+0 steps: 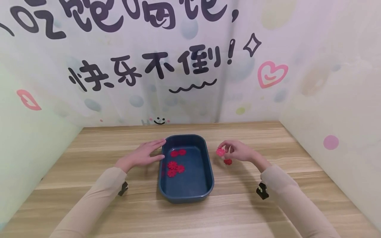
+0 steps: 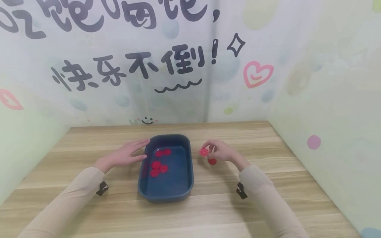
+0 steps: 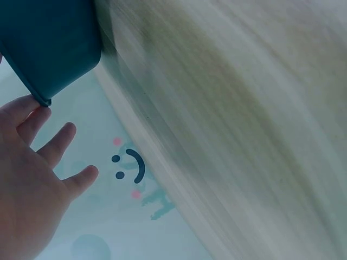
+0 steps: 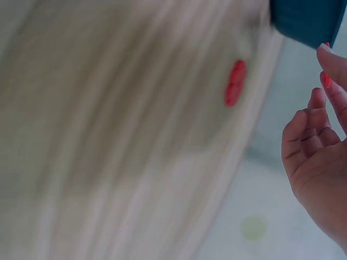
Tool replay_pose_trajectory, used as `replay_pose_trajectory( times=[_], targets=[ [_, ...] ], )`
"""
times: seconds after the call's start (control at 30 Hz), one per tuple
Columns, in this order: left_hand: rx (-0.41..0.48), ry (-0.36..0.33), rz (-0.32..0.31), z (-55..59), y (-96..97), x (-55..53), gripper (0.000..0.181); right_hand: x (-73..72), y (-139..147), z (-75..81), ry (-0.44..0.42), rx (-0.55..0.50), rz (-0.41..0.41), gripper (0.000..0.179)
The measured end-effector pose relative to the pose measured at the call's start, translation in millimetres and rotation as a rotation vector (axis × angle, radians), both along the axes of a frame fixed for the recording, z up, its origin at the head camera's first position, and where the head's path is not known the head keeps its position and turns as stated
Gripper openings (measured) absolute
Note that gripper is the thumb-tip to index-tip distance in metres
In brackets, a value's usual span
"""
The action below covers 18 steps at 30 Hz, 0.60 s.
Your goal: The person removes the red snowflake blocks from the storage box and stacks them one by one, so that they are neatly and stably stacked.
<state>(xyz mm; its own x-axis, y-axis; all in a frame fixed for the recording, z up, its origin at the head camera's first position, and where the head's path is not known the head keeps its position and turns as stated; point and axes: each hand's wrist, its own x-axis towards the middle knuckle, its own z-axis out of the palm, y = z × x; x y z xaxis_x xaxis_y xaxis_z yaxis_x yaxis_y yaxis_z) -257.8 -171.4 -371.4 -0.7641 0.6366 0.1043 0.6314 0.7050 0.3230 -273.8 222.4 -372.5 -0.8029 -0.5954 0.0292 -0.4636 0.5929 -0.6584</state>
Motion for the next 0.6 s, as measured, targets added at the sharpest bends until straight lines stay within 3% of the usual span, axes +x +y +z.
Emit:
replay_pose_trajectory(
  times=[0.13, 0.3, 0.6],
  targets=[
    [-0.009, -0.005, 0.003, 0.5, 0.4, 0.1, 0.065, 2.4, 10.7, -9.4, -0.023, 0.005, 0.000, 0.032],
    [-0.012, -0.017, 0.009, 0.5, 0.5, 0.7, 0.065, 2.8, 21.1, -21.1, 0.020, 0.013, 0.023, 0.032],
    [0.000, -0.003, 0.006, -0.2, -1.1, -0.4, 0.065, 5.8, 29.7, -26.7, -0.015, -0.003, 0.017, 0.034]
  ],
)
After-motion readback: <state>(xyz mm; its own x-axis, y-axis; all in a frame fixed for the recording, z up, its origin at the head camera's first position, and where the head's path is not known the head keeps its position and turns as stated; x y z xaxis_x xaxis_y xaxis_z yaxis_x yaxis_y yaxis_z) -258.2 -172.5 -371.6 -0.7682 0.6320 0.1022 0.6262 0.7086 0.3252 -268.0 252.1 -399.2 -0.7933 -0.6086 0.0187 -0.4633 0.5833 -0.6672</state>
